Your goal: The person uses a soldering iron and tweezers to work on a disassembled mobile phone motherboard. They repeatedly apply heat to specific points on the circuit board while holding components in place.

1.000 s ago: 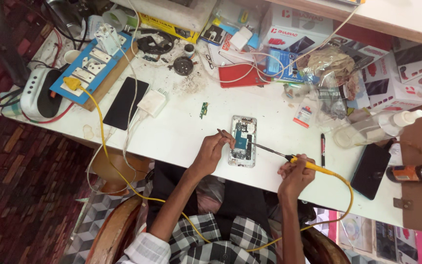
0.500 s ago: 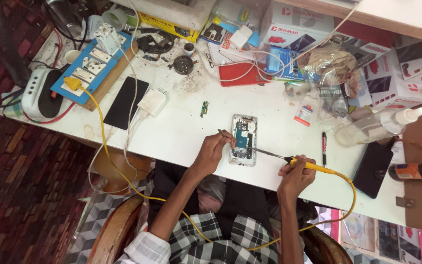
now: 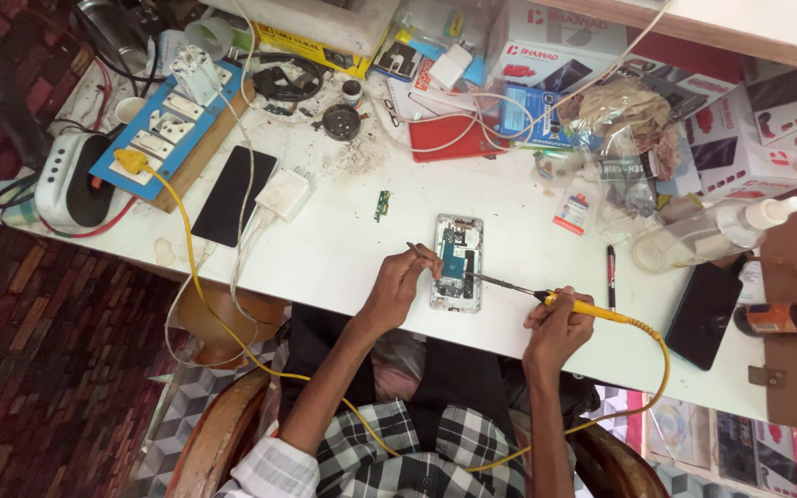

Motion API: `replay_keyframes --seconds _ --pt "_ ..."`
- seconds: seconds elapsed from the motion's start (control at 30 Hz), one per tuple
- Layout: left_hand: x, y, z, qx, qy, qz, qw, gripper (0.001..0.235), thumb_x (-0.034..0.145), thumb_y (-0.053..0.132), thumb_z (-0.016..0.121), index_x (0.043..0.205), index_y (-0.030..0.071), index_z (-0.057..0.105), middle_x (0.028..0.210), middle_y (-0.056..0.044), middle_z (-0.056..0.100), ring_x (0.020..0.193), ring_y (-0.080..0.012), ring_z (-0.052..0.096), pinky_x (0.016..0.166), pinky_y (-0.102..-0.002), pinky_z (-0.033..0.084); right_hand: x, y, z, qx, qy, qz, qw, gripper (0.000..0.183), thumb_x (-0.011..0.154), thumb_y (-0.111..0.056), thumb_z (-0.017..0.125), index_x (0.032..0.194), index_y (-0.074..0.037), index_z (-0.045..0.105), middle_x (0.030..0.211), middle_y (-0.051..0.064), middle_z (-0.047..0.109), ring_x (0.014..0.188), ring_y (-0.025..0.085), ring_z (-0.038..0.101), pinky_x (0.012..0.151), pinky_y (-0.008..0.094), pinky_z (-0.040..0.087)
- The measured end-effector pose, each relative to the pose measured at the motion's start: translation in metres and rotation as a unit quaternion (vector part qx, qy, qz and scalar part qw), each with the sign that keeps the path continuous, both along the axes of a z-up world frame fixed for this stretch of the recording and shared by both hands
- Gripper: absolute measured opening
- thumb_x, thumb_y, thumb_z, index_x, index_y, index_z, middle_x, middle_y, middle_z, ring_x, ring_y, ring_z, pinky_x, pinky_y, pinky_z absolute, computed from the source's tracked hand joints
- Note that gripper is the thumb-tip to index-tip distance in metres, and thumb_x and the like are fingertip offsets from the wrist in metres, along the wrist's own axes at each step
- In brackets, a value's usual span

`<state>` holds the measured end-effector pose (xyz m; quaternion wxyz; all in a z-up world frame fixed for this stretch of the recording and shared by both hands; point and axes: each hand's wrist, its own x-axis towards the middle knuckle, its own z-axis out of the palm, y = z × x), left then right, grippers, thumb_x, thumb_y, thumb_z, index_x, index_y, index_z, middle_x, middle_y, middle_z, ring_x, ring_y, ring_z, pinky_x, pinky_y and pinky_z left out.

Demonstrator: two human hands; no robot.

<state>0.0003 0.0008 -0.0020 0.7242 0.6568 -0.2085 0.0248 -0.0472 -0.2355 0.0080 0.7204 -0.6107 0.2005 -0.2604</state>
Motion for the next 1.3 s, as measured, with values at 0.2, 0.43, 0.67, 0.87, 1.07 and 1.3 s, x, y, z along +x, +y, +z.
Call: replay_keyframes --seconds 0.2,0.43,0.67,0.87,1.07,1.3 --pt "0.0 -0.001 -0.003 0.008 0.009 0.004 1.0 0.025 0.11 0.003 0.04 0.095 -0.006 0.057 0.085 -0.012 0.065 0.084 -0.021 0.064 0.089 -0.035 0.054 -0.001 0.0 -0.003 -0.005 -0.009 -0.014 1.0 0.023 0.111 -0.016 0.05 0.092 -0.003 0.047 0.063 0.003 0.048 0.047 0.01 0.045 0.04 0.026 0.039" --pt "0.001 0.0 -0.004 0.017 -0.01 0.019 1.0 0.024 0.109 0.003 0.04 0.095 -0.007 0.058 0.087 -0.013 0.066 0.086 -0.0216 0.065 0.09 -0.034 0.052 -0.002 0.001 -0.006 0.0 -0.035 -0.013 0.999 0.021 0.109 -0.013 0.05 0.091 -0.004 0.046 0.066 0.002 0.047 0.046 0.008 0.041 0.04 0.024 0.034" --pt "0.001 -0.002 0.002 0.011 0.004 0.012 1.0 0.028 0.109 0.005 0.038 0.093 -0.006 0.058 0.084 -0.012 0.065 0.082 -0.021 0.064 0.086 -0.033 0.053 -0.002 -0.002 -0.008 -0.007 -0.01 -0.029 1.0 0.021 0.109 -0.015 0.051 0.091 -0.004 0.048 0.063 0.002 0.047 0.044 0.006 0.041 0.038 0.022 0.033" --pt "0.0 -0.001 0.005 0.03 -0.012 0.017 0.999 0.028 0.108 0.006 0.038 0.093 -0.007 0.058 0.083 -0.013 0.065 0.081 -0.0218 0.064 0.085 -0.034 0.053 -0.002 -0.002 -0.009 -0.01 -0.014 -0.029 0.999 0.019 0.107 -0.013 0.053 0.091 -0.004 0.048 0.063 0.003 0.047 0.044 0.006 0.041 0.038 0.023 0.034" --pt "-0.002 -0.002 0.006 0.05 -0.021 0.026 0.998 0.032 0.111 0.01 0.038 0.094 -0.007 0.059 0.086 -0.014 0.066 0.084 -0.0233 0.066 0.086 -0.035 0.054 -0.003 -0.005 -0.01 0.006 -0.014 -0.017 1.0 0.019 0.107 -0.014 0.053 0.09 -0.005 0.046 0.063 0.002 0.048 0.043 0.006 0.042 0.037 0.022 0.033" --pt "-0.003 0.0 0.008 0.038 -0.029 0.015 0.999 0.024 0.108 0.005 0.039 0.096 -0.008 0.056 0.088 -0.014 0.065 0.084 -0.024 0.065 0.087 -0.035 0.054 0.0 -0.012 -0.013 0.062 -0.051 -0.035 0.996 0.029 0.11 -0.024 0.056 0.089 -0.007 0.048 0.06 0.0 0.044 0.046 0.009 0.044 0.041 0.024 0.034"
